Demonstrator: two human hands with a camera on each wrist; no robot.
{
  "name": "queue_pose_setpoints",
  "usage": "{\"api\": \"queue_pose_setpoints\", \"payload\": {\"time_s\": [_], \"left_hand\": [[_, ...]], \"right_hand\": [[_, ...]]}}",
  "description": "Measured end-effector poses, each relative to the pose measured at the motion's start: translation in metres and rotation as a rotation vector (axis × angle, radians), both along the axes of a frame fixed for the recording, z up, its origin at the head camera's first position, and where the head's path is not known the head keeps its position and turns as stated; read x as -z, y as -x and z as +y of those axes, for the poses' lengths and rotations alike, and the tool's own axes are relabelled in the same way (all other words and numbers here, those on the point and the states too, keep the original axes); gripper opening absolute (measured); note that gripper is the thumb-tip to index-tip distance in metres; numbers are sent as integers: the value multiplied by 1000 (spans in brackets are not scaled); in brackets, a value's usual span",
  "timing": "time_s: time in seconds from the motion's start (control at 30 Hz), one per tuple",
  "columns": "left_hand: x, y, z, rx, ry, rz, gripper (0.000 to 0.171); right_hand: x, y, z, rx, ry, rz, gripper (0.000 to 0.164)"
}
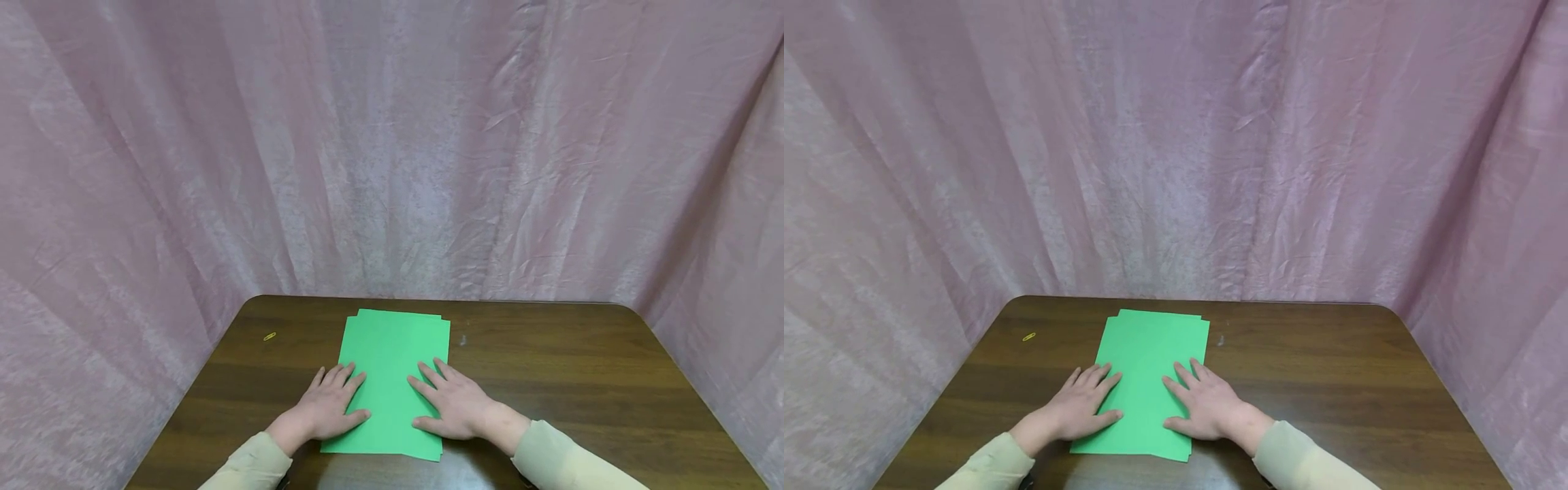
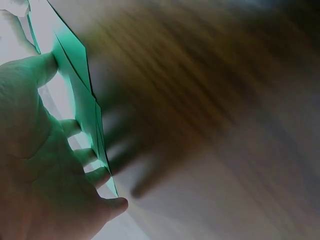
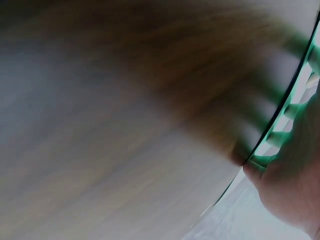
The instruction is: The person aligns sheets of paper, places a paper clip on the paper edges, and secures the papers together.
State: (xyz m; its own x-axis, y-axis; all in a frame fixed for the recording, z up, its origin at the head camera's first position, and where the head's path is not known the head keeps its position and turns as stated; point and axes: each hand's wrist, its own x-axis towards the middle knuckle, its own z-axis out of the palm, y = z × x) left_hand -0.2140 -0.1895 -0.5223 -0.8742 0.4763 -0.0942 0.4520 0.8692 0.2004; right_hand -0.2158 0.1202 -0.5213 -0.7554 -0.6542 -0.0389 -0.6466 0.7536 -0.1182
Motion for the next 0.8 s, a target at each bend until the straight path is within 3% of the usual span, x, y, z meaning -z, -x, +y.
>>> {"api": "queue_pose_setpoints", "payload": {"time_s": [0.3, 0.6, 0.8], "left_hand": [[4, 0, 22, 39, 15, 48, 79], [-4, -3, 50, 44, 60, 38, 77], [-1, -4, 65, 53, 96, 74, 78]], "right_hand": [[-2, -3, 23, 6, 16, -14, 79], [0, -8, 49, 24, 42, -31, 78], [1, -10, 63, 27, 47, -20, 79]]}}
